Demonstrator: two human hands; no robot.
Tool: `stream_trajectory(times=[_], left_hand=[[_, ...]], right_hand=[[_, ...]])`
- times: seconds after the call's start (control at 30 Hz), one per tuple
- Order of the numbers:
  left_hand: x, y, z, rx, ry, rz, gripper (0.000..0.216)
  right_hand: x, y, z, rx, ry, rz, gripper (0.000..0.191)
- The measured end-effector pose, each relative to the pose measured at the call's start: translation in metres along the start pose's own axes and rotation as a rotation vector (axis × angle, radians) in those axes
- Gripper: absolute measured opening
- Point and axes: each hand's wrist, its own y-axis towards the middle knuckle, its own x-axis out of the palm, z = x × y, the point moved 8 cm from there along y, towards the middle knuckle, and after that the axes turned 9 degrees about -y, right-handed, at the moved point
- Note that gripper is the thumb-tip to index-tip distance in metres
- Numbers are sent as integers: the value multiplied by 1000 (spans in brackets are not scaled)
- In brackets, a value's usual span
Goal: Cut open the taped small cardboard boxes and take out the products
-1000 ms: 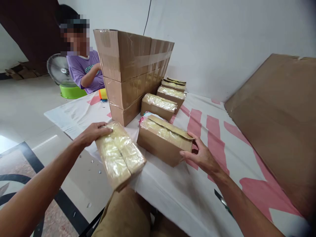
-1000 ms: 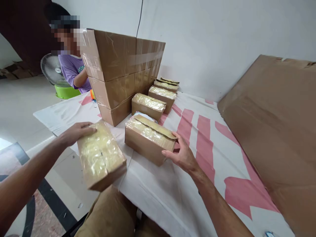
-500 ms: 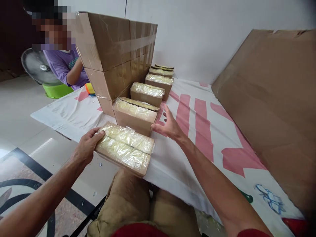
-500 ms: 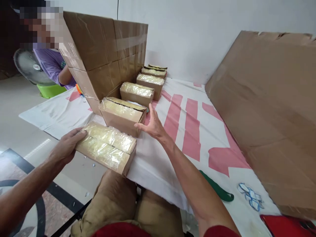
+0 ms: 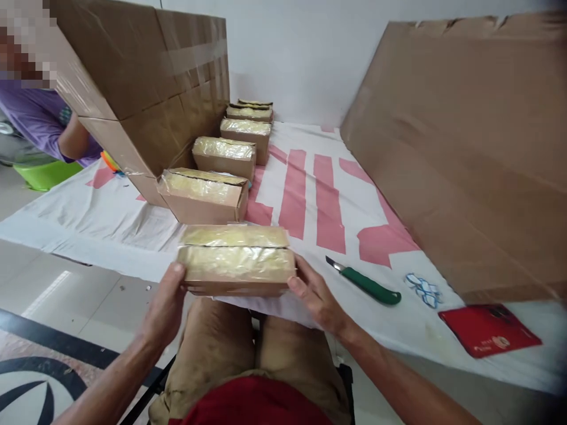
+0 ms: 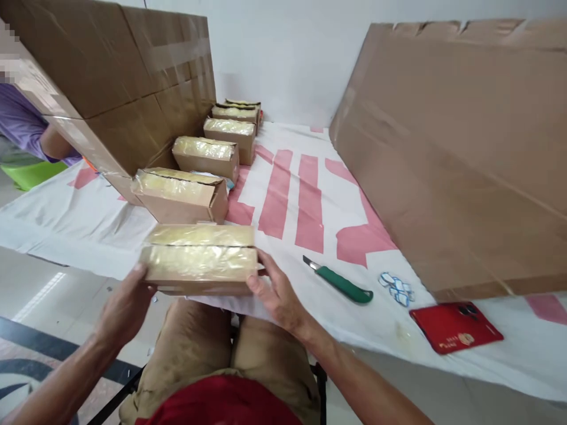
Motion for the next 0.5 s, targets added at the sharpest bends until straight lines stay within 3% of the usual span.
stream_trajectory(times=[0.1, 0.17, 0.23, 0.3, 0.4, 0.5], left_hand=[[47, -10, -22, -22, 84, -211, 57], [67, -13, -33, -22, 123, -289, 61], [72, -12, -33, 41, 175, -288, 63], [70, -11, -20, 196, 265, -243, 62], [78, -13, 15, 491, 452, -233, 54], [100, -8, 40, 667, 589, -306, 43]], right_hand=[[-55, -22, 19, 40, -75, 121, 67], [-93, -40, 33, 37, -209, 193, 67], [-129, -59, 50, 65, -483, 273, 63], [-156, -77, 70, 129, -847, 305, 53], [-169, -90, 102, 182, -1231, 234, 46], [-165, -91, 118, 150, -1349, 214, 45]])
